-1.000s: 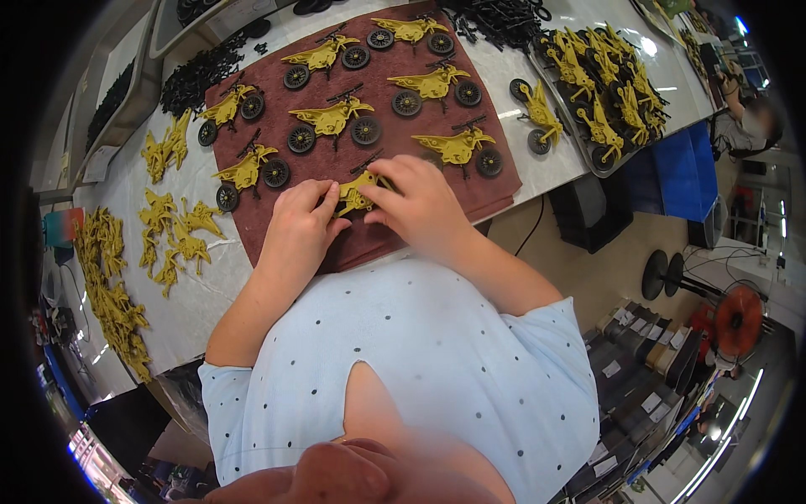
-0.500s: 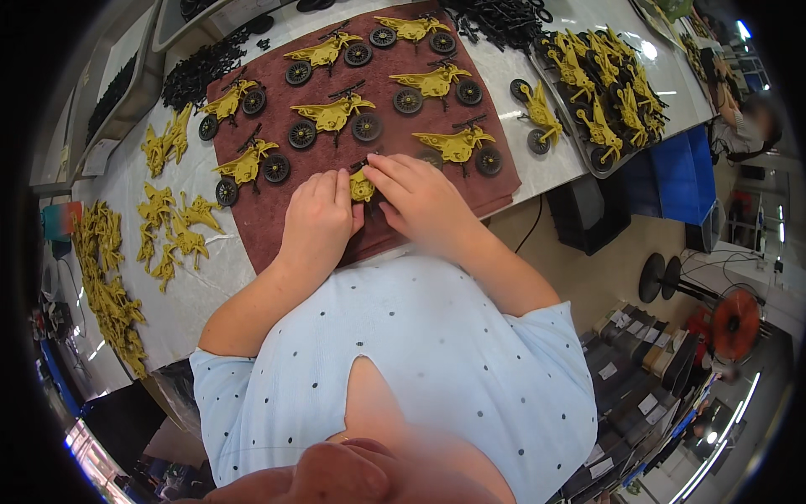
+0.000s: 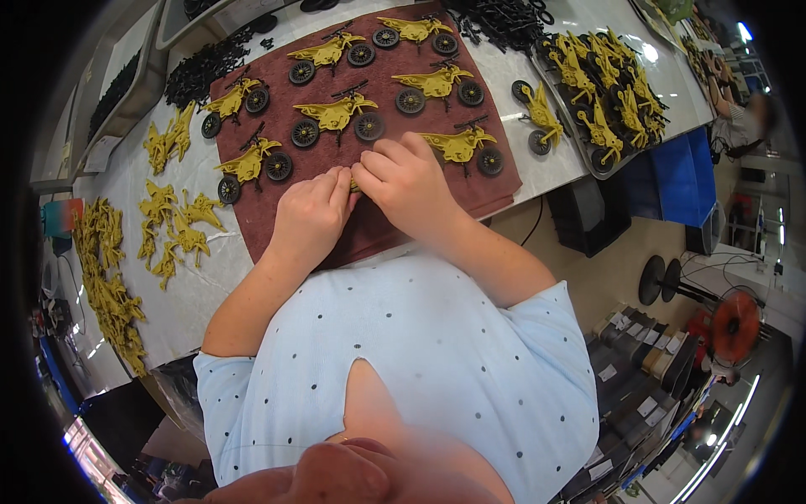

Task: The person assembles small toy motorcycles by hand, attaching toy motorcycle wheels to toy motorcycle frames.

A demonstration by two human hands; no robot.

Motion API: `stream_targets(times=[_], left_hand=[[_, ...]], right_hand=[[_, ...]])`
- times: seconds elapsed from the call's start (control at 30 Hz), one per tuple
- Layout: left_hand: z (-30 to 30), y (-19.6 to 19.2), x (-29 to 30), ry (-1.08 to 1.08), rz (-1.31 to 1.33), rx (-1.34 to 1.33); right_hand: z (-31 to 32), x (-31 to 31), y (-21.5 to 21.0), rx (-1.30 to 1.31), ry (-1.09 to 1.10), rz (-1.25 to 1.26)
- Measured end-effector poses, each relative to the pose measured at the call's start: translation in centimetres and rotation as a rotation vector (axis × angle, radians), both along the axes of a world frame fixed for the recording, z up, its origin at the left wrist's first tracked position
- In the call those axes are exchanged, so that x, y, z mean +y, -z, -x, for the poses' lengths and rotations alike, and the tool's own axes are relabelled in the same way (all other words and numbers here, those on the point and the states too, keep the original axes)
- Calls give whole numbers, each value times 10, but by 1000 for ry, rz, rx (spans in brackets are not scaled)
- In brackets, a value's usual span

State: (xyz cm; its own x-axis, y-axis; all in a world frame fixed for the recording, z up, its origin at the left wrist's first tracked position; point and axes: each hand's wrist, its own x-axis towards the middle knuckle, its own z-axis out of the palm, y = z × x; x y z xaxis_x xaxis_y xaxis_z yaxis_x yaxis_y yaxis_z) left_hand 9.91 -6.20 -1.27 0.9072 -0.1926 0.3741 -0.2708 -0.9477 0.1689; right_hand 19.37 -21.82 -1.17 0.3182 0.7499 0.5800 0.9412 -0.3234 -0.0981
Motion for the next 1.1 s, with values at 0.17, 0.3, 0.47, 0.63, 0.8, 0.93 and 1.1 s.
stream_targets(times=[0.17, 0.3, 0.47, 0.63, 0.8, 0.93, 1.1], left_hand=[[-4, -2, 6, 21, 124, 66], [-4, -5, 6, 6, 177, 40], [0, -3, 5, 2, 285, -11], [1, -5, 7, 65, 401, -3], [1, -7, 11, 81, 384, -51], [0, 2, 11, -38, 141, -102], [3, 8, 2, -49, 62, -71]], right_hand=[[-2, 0, -11, 49, 14, 121], [-10, -4, -13, 114, -18, 76], [-4, -15, -14, 443, 27, -99], [0, -24, 10, 897, -52, -301], [-1, -27, 5, 701, 0, -279], [18, -31, 6, 401, 98, -347], [31, -20, 10, 299, 156, -163]])
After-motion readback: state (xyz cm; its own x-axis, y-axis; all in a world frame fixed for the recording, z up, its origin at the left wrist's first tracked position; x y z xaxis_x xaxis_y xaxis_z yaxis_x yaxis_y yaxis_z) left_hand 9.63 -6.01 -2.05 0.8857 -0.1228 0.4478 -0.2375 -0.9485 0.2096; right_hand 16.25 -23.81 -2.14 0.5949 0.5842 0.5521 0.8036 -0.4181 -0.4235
